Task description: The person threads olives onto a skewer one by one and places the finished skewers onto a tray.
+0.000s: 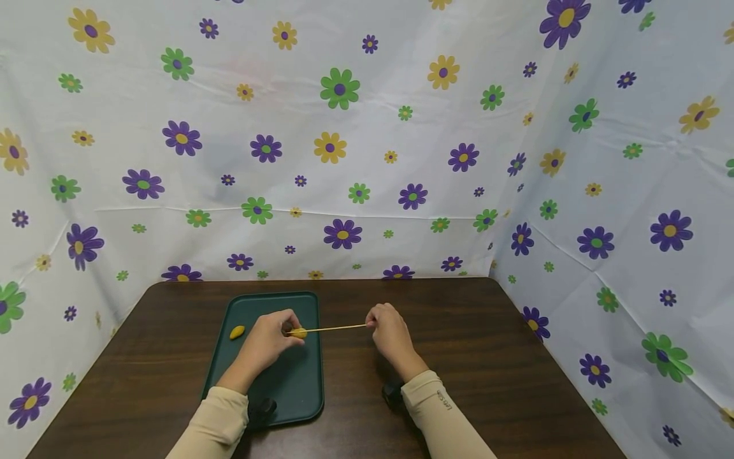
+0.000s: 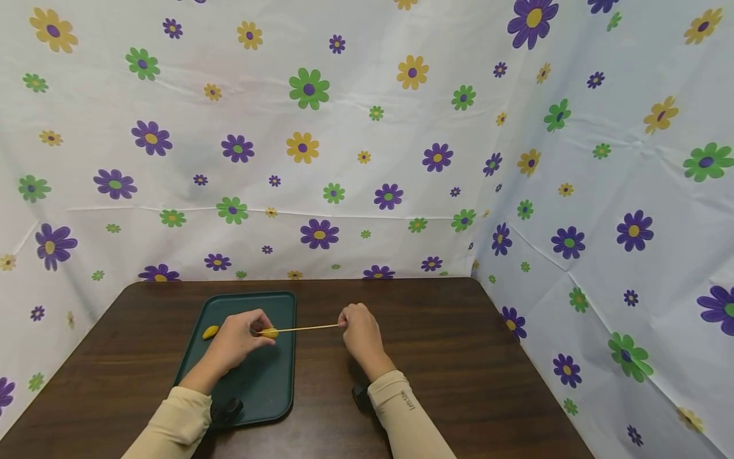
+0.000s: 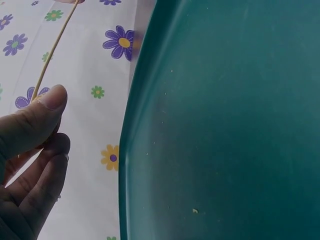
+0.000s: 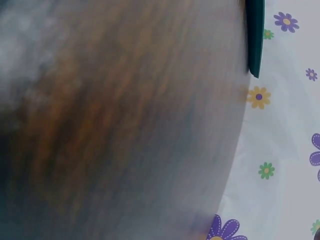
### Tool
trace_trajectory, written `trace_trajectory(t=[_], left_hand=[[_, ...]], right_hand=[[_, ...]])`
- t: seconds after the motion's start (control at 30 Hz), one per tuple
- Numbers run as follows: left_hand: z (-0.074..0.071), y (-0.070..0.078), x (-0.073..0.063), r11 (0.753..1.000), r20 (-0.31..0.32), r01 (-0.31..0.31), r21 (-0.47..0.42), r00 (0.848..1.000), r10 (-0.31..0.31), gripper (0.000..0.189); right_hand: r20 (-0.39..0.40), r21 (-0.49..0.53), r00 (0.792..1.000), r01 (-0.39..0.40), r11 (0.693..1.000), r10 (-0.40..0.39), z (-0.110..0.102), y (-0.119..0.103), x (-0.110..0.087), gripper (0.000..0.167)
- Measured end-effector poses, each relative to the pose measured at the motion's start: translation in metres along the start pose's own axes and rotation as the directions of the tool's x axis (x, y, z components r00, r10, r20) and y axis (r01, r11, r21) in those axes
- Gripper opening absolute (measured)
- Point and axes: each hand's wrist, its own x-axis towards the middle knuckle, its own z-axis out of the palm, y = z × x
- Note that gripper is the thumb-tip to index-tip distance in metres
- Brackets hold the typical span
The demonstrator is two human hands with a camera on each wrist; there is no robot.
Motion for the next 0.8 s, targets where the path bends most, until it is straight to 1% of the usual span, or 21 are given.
trace_trajectory(t=[0.37, 0.8], left_hand=[[0.0015, 0.0003, 0.0001, 1.0, -0.001, -0.001, 0.02, 1.0, 0.001, 0.03], [0.0024, 0.0039, 0.0006, 0.999, 0.013, -0.005, 0.031, 1.0, 0.004, 0.03]], right_hand=[[0.026, -0.007, 1.0, -0.006, 1.0, 0.006, 0.0001, -0.0044, -0.0001, 0.033], [-0.011, 0.0, 0.999, 0.048, 0.999, -0.048, 0.0015, -0.0066, -0.0004, 0.035]])
